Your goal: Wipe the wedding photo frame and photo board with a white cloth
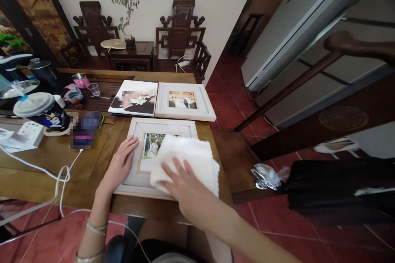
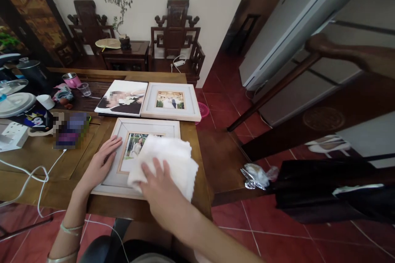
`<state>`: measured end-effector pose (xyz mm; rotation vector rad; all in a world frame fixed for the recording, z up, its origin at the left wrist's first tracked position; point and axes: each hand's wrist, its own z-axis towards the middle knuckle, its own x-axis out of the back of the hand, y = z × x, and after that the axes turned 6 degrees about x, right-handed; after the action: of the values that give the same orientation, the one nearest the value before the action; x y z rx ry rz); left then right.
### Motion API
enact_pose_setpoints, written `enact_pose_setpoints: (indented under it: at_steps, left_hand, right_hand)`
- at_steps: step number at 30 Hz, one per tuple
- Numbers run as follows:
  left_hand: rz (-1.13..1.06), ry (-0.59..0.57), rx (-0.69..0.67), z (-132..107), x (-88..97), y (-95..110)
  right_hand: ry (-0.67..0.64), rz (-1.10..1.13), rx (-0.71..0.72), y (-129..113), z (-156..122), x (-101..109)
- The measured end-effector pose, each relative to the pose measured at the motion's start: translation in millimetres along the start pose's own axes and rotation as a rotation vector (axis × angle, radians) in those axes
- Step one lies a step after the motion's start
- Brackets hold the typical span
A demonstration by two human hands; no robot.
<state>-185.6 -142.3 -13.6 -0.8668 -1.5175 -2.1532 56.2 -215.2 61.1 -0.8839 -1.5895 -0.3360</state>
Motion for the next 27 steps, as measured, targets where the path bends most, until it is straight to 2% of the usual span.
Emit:
enact_pose_setpoints:
  at_steps: [3, 6, 10, 13, 16, 19, 22, 27]
  left_hand:
    - [0.008, -0.007, 0.013, 0.0, 0.1, -0.1]
    - [0.015, -0.014, 0.008, 0.2, 0.0, -1.4]
    - [0.016, -0.038, -0.008, 0.4, 0.3, -2.8]
    - [0.010, -0.048, -0.018, 0.1, 0.8, -2.7]
    - [0.001, -0.044, -0.018, -0.6, 0.9, -1.9]
    - [-0.004, -0.036, 0.011, -1.3, 0.4, -1.4]
    - [-0.020, -0.019, 0.027, -1.6, -0.3, -1.3]
    - [-0.025, -0.016, 0.043, -1.8, -0.1, 0.0]
  right_hand:
    - [-0.110, 0.097, 0.117, -24.1, -25.9, 4.1]
    - [-0.100, 0.148, 0.196, -27.5, -25.1, -3.3]
    - [0.133, 0.114, 0.139, 3.5, 11.3, -20.8]
    - [0.224, -0.044, 0.036, 36.7, 48.3, -22.5]
    - [0.266, -0.175, -0.031, 58.5, 78.9, -13.6]
    - [0.251, -0.211, -0.031, 58.8, 93.2, -7.0]
    - [0.155, -0.163, 0.051, 39.9, 83.4, -8.4]
    - [0.025, 0.052, 0.250, -0.4, 26.9, -3.2]
